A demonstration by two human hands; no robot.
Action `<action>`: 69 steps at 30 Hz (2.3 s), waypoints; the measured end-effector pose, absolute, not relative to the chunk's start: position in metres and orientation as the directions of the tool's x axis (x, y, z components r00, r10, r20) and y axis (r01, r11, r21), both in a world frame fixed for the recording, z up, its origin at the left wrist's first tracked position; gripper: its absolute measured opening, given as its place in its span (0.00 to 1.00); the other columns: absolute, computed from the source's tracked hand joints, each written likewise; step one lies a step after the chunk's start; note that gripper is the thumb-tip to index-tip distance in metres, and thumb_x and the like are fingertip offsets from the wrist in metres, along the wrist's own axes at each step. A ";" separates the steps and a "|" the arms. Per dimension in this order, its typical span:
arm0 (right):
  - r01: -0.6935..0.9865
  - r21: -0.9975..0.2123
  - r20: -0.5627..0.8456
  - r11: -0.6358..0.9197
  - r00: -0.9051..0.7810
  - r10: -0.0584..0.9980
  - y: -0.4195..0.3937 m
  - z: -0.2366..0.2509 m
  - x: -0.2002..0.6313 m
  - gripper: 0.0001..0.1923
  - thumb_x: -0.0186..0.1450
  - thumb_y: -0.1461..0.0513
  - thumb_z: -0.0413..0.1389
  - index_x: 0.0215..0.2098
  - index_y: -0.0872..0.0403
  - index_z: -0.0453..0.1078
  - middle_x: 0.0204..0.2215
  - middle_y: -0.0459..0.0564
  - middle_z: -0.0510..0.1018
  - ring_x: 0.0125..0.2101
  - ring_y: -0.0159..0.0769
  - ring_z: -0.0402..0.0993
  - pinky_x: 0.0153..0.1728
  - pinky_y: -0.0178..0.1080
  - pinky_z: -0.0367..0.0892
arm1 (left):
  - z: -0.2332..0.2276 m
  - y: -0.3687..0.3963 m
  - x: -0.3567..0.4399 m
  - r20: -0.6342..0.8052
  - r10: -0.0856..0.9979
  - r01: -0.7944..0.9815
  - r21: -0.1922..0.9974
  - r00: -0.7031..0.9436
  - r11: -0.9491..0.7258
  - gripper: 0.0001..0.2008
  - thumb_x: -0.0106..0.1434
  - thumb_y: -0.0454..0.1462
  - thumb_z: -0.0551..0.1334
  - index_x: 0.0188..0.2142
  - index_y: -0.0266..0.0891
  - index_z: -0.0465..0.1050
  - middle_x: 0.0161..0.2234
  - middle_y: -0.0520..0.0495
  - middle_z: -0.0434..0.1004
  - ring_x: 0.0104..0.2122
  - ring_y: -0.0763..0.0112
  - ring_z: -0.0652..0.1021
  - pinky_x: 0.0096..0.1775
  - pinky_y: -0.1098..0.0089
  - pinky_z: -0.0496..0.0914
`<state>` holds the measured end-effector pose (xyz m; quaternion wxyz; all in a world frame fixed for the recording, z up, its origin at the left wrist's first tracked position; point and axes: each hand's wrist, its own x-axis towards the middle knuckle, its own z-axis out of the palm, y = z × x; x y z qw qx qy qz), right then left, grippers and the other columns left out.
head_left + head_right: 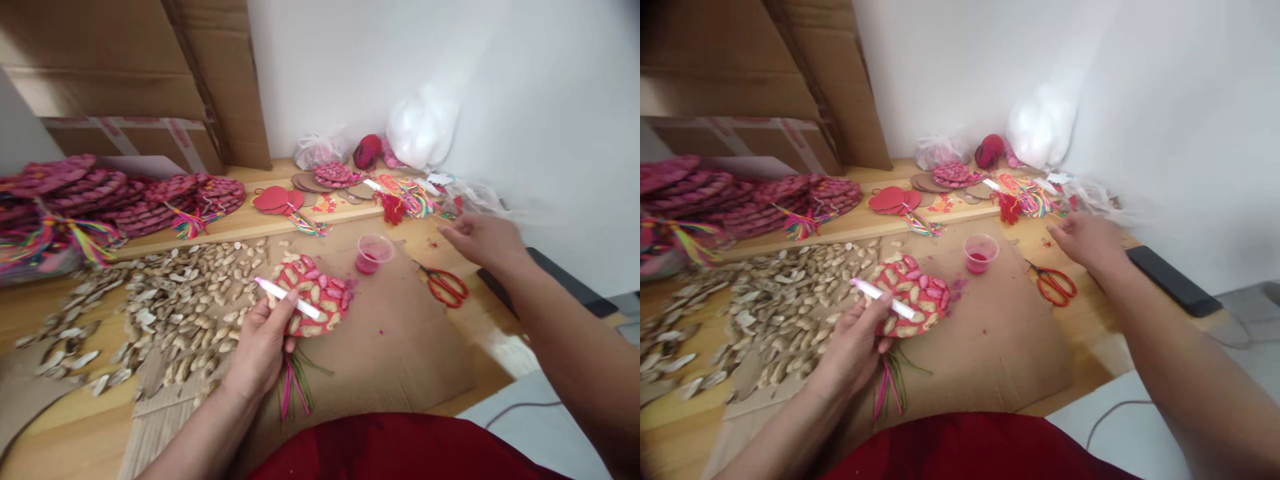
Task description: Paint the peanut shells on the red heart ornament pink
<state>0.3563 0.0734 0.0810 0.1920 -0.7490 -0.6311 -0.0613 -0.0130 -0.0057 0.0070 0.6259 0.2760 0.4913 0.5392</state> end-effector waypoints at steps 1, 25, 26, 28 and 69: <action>0.970 -0.213 0.326 -0.121 0.187 0.926 0.065 0.086 0.346 0.17 0.67 0.50 0.59 0.29 0.54 0.75 0.27 0.51 0.79 0.31 0.38 0.76 0.33 0.41 0.71 | 0.007 -0.006 -0.012 -0.313 0.948 -0.401 0.876 -0.054 0.267 0.19 0.56 0.48 0.75 0.30 0.37 0.72 0.21 0.58 0.64 0.17 0.82 0.59 0.13 0.83 0.57; 0.841 -0.392 0.437 0.372 -0.186 0.880 0.015 0.076 0.176 0.10 0.68 0.50 0.56 0.38 0.47 0.72 0.31 0.48 0.81 0.32 0.41 0.77 0.34 0.43 0.68 | 0.003 -0.009 -0.009 -0.211 0.977 -0.345 0.919 -0.024 0.190 0.20 0.56 0.48 0.75 0.38 0.35 0.78 0.31 0.47 0.82 0.24 0.72 0.78 0.19 0.77 0.71; 0.823 -0.476 0.426 0.309 -0.092 0.900 0.018 0.080 0.184 0.11 0.68 0.50 0.56 0.40 0.47 0.72 0.30 0.48 0.82 0.30 0.39 0.76 0.32 0.41 0.67 | 0.002 -0.009 -0.009 -0.222 0.975 -0.340 0.918 -0.022 0.201 0.20 0.55 0.47 0.76 0.38 0.35 0.78 0.32 0.46 0.83 0.25 0.72 0.78 0.19 0.77 0.71; 0.765 -0.600 0.432 0.235 0.062 0.900 0.025 0.089 0.199 0.12 0.67 0.49 0.57 0.41 0.47 0.72 0.29 0.46 0.82 0.25 0.36 0.74 0.27 0.40 0.65 | 0.000 -0.009 -0.009 -0.236 0.972 -0.335 0.916 -0.011 0.219 0.19 0.53 0.45 0.77 0.38 0.35 0.79 0.32 0.46 0.84 0.25 0.72 0.78 0.20 0.77 0.71; 0.924 -0.355 0.314 0.140 -0.024 0.949 0.066 0.062 0.233 0.13 0.67 0.53 0.52 0.36 0.50 0.75 0.27 0.50 0.79 0.32 0.42 0.70 0.34 0.41 0.60 | 0.009 -0.009 -0.012 -0.271 0.960 -0.163 0.947 0.065 0.278 0.18 0.55 0.47 0.74 0.37 0.38 0.75 0.28 0.52 0.79 0.17 0.77 0.72 0.18 0.77 0.68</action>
